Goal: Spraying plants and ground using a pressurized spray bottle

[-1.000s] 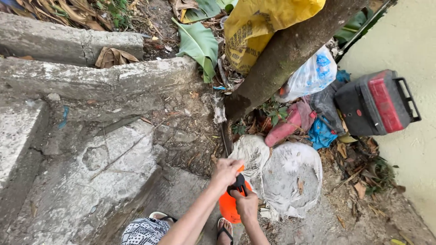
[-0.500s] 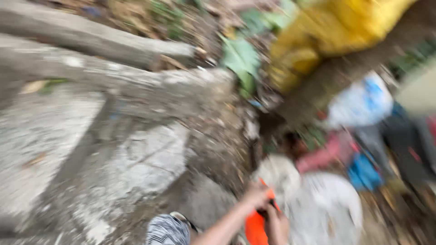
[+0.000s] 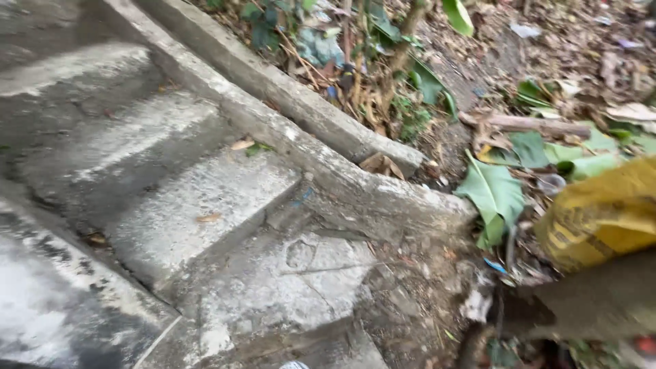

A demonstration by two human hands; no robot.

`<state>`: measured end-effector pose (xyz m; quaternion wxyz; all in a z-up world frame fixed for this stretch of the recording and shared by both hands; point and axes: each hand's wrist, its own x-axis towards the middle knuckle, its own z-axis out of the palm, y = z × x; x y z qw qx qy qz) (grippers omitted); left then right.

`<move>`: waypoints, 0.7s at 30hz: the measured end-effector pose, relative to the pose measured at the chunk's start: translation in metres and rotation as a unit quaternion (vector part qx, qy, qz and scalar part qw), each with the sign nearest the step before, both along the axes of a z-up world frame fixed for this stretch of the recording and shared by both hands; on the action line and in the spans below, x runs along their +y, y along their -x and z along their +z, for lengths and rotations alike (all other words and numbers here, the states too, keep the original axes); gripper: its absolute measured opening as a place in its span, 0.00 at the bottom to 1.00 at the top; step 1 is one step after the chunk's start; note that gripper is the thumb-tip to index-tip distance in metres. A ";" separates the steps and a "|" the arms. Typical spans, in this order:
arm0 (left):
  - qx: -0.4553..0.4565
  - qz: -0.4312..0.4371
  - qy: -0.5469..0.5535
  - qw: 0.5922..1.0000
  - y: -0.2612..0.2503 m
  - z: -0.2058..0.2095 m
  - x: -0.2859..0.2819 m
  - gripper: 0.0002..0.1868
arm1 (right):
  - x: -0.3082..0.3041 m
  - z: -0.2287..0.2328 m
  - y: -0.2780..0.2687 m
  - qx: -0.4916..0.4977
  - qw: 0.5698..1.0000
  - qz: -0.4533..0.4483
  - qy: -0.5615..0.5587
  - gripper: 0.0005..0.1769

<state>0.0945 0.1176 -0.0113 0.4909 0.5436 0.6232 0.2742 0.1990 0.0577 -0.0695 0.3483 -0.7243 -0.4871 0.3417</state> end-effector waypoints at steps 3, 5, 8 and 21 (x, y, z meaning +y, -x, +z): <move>-0.022 -0.032 0.006 0.999 -0.033 -0.011 -0.028 0.14 | -0.035 0.019 -0.003 -0.084 0.995 -0.028 0.039 0.16; -0.042 -0.081 0.054 0.994 -0.063 -0.026 -0.072 0.15 | -0.098 0.020 -0.026 -0.141 0.983 -0.063 0.102 0.18; -0.082 -0.099 0.126 0.984 -0.048 -0.017 -0.118 0.11 | -0.143 0.046 -0.005 0.085 0.950 -0.268 0.135 0.04; -0.095 -0.093 0.144 0.981 0.002 0.015 -0.125 0.16 | -0.124 0.086 0.029 0.351 0.848 -0.387 0.088 0.21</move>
